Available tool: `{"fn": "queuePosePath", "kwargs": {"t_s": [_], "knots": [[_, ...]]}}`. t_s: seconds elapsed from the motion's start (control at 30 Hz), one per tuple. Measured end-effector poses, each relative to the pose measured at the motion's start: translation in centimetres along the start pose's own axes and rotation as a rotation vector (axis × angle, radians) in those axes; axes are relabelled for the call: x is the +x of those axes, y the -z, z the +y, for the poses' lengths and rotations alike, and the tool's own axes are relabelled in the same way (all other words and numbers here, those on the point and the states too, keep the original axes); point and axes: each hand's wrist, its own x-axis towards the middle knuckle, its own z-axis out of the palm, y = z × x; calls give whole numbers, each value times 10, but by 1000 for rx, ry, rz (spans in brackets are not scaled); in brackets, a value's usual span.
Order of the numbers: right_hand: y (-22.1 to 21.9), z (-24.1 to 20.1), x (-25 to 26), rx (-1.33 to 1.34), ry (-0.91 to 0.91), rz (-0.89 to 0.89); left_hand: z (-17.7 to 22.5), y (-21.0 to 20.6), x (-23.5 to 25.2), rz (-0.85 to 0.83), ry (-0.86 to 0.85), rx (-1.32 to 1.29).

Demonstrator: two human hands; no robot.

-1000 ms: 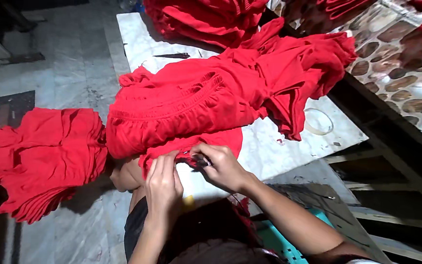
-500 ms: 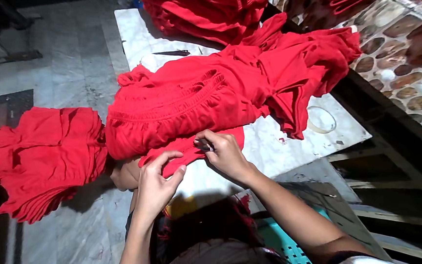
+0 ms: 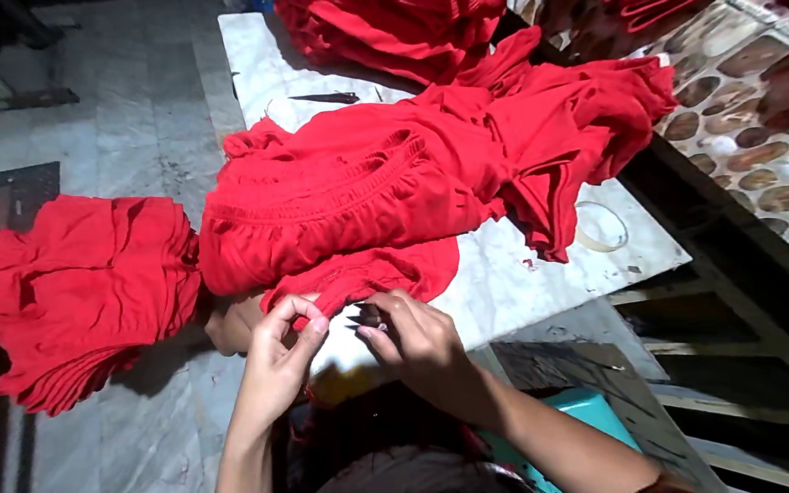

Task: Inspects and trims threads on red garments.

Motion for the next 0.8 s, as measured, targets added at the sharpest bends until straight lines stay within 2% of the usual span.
{"fn": "queuePosePath", "kwargs": {"t_s": [0.1, 0.23, 0.33, 0.4, 0.53, 0.8], "knots": [[-1, 0, -4, 28, -64, -48, 0, -5, -1, 29, -17, -9], [-2, -3, -3, 81, -111, -82, -4, -16, 1, 186, -50, 105], [-4, -6, -2, 75, -111, -83, -10, -20, 5, 278, -120, 96], [-5, -7, -2, 64, -103, -78, -8, -19, 5, 258, -114, 44], [-9, -6, -3, 37, -75, -54, -9, -12, 0, 101, -140, 5], [-13, -6, 2, 15, -34, -49, -11, -13, -1, 62, -171, 86]]}}
